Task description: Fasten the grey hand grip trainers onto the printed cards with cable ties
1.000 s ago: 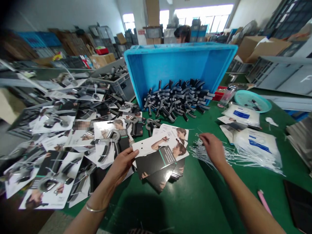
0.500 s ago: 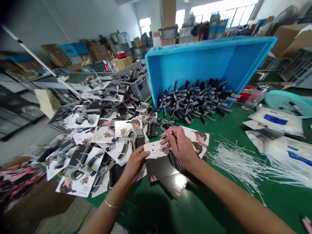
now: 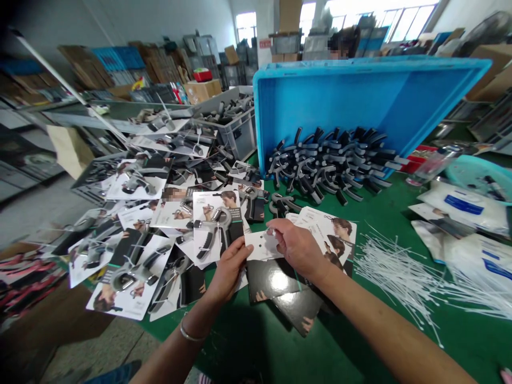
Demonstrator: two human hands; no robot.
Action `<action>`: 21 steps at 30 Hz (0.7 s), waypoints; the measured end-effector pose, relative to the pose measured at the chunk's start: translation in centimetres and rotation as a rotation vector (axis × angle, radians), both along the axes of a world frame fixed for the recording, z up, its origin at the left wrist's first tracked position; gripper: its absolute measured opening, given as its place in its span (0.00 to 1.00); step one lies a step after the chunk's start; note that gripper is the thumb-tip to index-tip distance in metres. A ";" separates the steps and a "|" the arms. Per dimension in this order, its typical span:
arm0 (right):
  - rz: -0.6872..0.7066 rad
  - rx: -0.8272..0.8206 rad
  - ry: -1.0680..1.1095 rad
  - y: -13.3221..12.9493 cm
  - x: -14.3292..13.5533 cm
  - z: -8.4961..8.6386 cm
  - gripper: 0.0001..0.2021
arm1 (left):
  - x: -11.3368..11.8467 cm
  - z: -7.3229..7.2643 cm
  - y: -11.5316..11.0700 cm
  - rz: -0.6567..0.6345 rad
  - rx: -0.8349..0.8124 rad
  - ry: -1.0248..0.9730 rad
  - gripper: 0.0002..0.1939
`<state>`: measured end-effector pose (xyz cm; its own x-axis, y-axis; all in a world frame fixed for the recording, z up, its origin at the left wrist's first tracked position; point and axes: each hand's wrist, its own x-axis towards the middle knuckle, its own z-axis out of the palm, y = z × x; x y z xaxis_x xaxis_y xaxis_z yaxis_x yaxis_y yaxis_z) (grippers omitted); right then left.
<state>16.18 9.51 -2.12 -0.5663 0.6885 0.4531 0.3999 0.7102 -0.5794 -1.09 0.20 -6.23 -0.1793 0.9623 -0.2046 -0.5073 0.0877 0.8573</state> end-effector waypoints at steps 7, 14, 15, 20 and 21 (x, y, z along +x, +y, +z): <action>0.052 -0.276 0.073 -0.5 -0.1 -0.7 0.09 | 0.5 -1.8 0.7 0.061 0.005 0.103 0.16; 0.066 -0.451 0.163 -0.4 0.0 0.0 0.09 | -0.3 -3.0 -0.2 0.125 0.067 0.377 0.05; 0.067 -0.432 0.141 -0.2 0.0 0.0 0.09 | -0.7 -3.2 -0.8 0.109 0.064 0.477 0.03; 0.069 -0.265 -0.014 0.6 -0.1 -0.2 0.04 | -2.7 -3.3 -3.6 -0.141 0.197 0.732 0.09; 0.068 -0.262 -0.019 0.6 -0.2 -0.3 0.04 | -2.9 -3.2 -3.7 -0.153 0.226 0.746 0.10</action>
